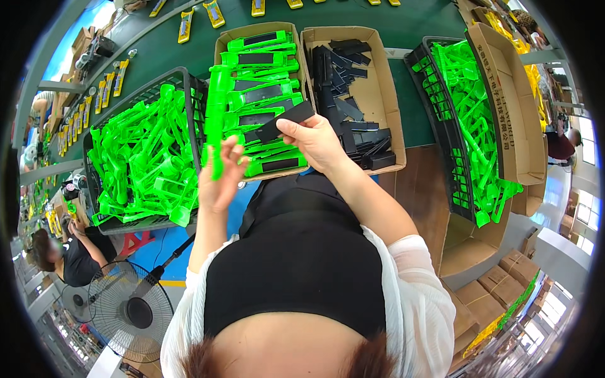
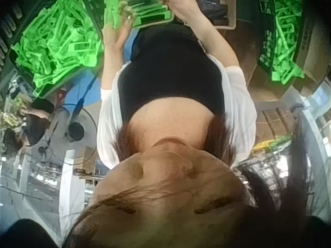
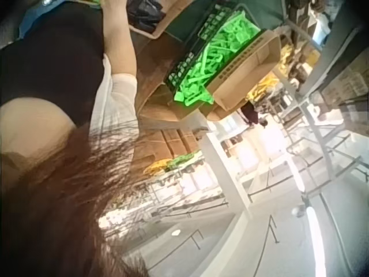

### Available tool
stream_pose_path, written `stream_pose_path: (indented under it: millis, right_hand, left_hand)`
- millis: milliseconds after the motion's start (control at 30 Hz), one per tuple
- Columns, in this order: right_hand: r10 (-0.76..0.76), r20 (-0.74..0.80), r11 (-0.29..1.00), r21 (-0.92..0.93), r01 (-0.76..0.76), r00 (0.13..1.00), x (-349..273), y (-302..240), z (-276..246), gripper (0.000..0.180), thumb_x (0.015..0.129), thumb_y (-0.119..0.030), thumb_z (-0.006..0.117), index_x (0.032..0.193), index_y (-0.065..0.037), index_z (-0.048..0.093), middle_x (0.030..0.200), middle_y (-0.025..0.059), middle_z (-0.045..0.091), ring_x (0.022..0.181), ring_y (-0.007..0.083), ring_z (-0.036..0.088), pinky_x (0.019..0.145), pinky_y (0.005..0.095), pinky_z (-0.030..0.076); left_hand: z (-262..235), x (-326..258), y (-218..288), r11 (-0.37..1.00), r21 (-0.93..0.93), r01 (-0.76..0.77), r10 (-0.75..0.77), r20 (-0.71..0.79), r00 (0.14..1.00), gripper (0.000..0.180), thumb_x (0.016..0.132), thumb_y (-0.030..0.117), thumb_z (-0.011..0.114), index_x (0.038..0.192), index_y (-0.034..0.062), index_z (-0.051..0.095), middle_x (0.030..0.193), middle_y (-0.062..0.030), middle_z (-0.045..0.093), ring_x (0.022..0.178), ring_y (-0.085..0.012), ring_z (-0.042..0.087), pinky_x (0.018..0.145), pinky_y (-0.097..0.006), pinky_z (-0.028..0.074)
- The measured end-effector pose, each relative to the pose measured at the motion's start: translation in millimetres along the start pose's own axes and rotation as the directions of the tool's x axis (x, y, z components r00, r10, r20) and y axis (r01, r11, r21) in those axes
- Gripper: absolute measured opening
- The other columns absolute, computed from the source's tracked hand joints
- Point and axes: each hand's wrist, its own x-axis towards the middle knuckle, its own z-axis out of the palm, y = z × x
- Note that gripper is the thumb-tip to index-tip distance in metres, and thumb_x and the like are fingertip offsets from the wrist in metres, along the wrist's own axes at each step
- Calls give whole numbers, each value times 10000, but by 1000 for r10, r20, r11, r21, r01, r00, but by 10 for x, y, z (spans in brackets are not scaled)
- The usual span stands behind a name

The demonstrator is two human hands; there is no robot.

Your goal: Assembling black plastic components into green plastic handles on a factory production line.

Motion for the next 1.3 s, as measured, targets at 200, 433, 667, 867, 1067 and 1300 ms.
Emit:
stream_pose_path:
  millis: [200, 433, 667, 867, 1067, 1300]
  right_hand:
    - [60, -131, 993, 110, -46, 990, -28, 104, 241, 145, 799, -109, 629, 936, -66, 609, 835, 8, 625, 733, 82, 564, 654, 222, 440]
    - [-311, 227, 564, -737, 372, 923, -86, -140, -37, 184, 759, 98, 479, 710, -20, 611, 1046, 88, 549, 880, 128, 523, 764, 250, 423]
    - [-277, 71, 775, -573, 267, 958, -130, -260, -77, 176, 891, -116, 428, 916, -2, 560, 904, 49, 583, 754, 91, 560, 617, 224, 448]
    - [-42, 144, 580, -802, 142, 989, -141, -222, -34, 155, 851, -142, 563, 814, 8, 553, 622, 13, 568, 512, 56, 531, 484, 191, 436]
    - [105, 31, 748, -661, -59, 994, -267, -408, -112, 190, 840, -158, 583, 720, -18, 540, 588, 22, 559, 460, 52, 498, 424, 189, 383]
    - [218, 8, 594, -794, -126, 976, -230, -349, 52, 296, 854, -192, 564, 635, -23, 460, 538, 36, 537, 419, 64, 481, 390, 216, 357]
  left_hand:
    - [263, 50, -341, 976, 211, -63, 85, -96, 992, 288, 889, 209, 506, 1045, -31, 537, 930, -92, 590, 807, -175, 558, 755, -321, 452]
    - [333, 50, -301, 952, 299, -73, 157, -266, 951, 290, 879, 196, 525, 1020, -57, 539, 855, -107, 606, 774, -181, 593, 742, -313, 484]
    - [291, -12, -268, 949, 305, -75, 144, -211, 967, 296, 878, 200, 525, 1021, -58, 539, 858, -116, 607, 776, -184, 592, 749, -309, 479]
    - [223, -29, -268, 938, 342, -50, 117, -180, 977, 309, 881, 209, 521, 1038, -57, 536, 885, -121, 610, 792, -178, 590, 765, -297, 471]
    - [267, -15, 110, 830, 558, 29, 85, -178, 980, 257, 887, 116, 496, 1103, -16, 539, 907, -92, 609, 807, -164, 595, 709, -287, 497]
    - [42, 37, 375, 558, 802, 216, -144, -163, 976, 181, 795, 29, 610, 970, -18, 606, 832, -56, 630, 683, -129, 605, 595, -239, 486]
